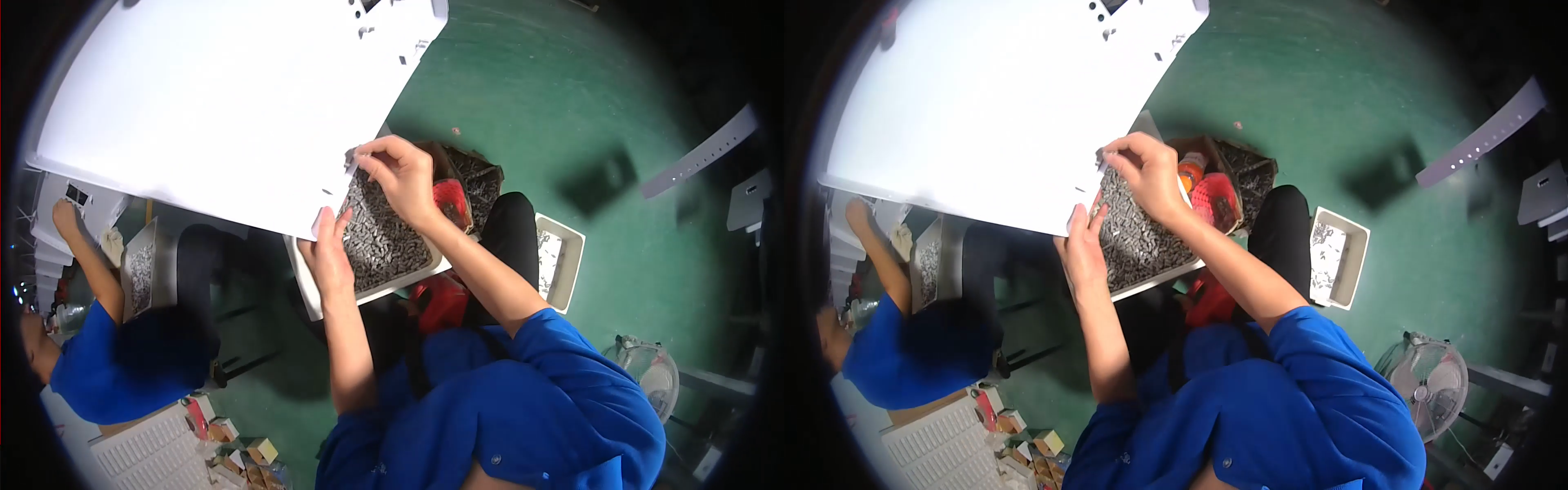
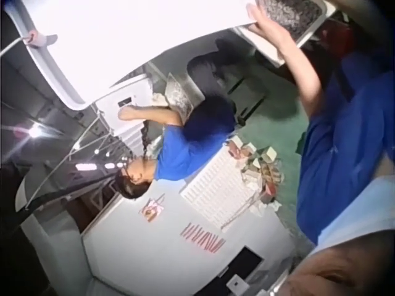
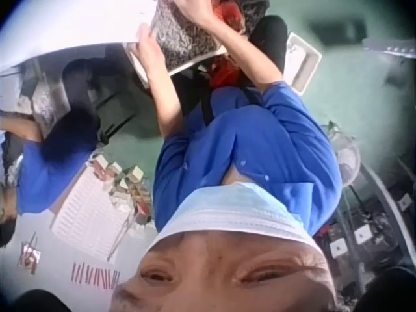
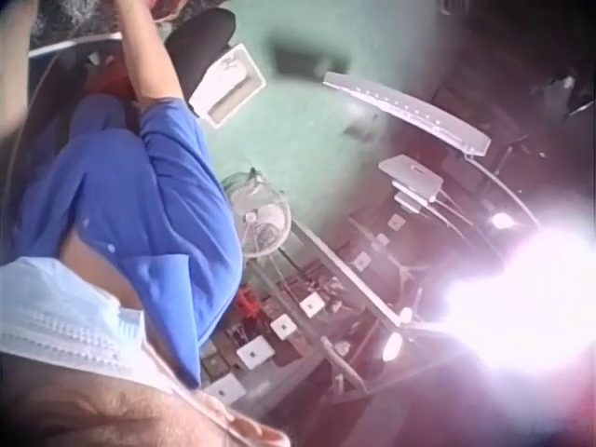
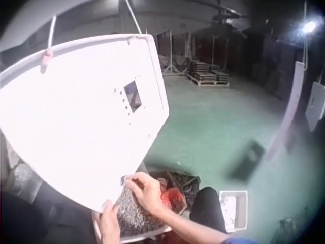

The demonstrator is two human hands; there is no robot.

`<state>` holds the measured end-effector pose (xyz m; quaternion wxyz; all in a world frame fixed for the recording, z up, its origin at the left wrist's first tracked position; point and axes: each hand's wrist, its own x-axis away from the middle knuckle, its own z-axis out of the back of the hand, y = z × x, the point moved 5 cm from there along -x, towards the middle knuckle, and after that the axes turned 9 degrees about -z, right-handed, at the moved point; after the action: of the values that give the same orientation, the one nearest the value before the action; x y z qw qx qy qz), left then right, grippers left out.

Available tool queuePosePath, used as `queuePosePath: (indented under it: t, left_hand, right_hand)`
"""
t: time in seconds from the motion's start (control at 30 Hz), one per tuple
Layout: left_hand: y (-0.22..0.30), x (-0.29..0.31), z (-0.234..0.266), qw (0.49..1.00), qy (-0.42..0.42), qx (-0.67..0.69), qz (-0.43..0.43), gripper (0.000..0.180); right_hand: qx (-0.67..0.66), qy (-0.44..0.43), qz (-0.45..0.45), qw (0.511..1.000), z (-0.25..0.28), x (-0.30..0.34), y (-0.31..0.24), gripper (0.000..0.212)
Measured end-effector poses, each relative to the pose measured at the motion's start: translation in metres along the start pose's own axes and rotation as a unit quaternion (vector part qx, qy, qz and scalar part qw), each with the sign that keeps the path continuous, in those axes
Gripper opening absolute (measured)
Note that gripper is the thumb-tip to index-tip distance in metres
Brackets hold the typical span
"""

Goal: The person installs small metal clips onto the edge of a white metal panel by hand.

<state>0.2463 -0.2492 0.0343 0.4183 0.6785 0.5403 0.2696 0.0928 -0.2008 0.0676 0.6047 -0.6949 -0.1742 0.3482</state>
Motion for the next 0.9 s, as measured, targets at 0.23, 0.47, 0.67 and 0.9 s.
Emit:
queuePosePath:
  t: [0.23, 0.47, 0.67, 0.9]
  left_hand:
    - [-0.004, 0.007, -0.01, 1.0, -0.016, -0.002, 0.002, 0.034]
    - [-0.006, 0.02, -0.019, 0.999, -0.042, -0.002, 0.018, 0.037]
    - [-0.011, 0.022, -0.018, 0.997, -0.063, -0.03, 0.034, 0.04]
    - [-0.013, 0.018, -0.018, 0.995, -0.079, -0.046, 0.026, 0.041]
  right_hand:
    - [-0.015, -0.031, -0.037, 0.999, 0.014, -0.004, 0.006, 0.011]
    - [0.041, 0.01, 0.027, 0.999, 0.035, 0.011, -0.004, 0.009]
    - [0.104, 0.012, 0.143, 0.984, 0.042, 0.015, -0.009, 0.013]
    - [0.143, 0.048, 0.192, 0.97, 0.047, 0.017, -0.012, 0.016]
